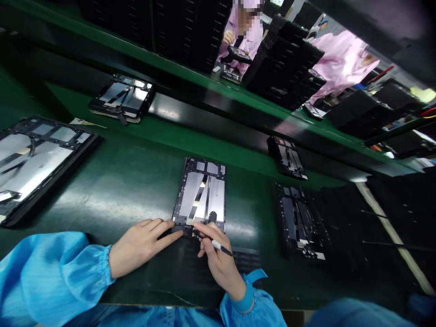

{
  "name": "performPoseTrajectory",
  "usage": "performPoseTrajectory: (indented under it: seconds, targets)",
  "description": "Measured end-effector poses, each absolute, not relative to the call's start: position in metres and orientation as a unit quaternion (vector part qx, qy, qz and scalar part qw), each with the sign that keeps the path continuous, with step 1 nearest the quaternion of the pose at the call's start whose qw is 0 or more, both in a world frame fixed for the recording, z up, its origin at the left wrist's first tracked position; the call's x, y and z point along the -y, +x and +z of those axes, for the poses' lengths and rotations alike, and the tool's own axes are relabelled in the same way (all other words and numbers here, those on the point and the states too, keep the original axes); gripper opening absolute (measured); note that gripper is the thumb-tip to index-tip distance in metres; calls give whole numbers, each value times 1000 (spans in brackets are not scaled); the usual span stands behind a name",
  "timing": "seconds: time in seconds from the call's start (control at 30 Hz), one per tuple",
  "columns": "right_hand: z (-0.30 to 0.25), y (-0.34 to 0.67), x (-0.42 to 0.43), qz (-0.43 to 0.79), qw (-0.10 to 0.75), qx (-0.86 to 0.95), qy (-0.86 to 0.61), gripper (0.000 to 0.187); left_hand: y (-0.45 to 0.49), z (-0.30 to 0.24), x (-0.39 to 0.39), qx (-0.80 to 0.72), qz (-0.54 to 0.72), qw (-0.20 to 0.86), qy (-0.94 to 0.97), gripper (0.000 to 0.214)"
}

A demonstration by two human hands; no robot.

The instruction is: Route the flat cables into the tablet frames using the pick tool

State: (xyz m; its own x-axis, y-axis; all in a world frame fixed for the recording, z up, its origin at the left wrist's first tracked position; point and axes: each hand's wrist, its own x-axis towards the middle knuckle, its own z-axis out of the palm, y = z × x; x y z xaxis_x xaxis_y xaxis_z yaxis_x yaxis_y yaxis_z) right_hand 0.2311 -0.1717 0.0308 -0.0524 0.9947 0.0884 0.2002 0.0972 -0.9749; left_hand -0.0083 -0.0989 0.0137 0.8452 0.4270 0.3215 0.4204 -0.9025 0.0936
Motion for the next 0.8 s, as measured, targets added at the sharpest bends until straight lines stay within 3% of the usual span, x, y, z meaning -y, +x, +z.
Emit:
performPoseTrajectory:
  seconds: [0.3,0.8]
  targets:
    - [18,223,178,437,418,562,-565,14,-11,10,99,-226,167,33,959,42]
    - [19,236,182,428,466,511,-582,20,-21,-4,99,-226,184,51,955,46]
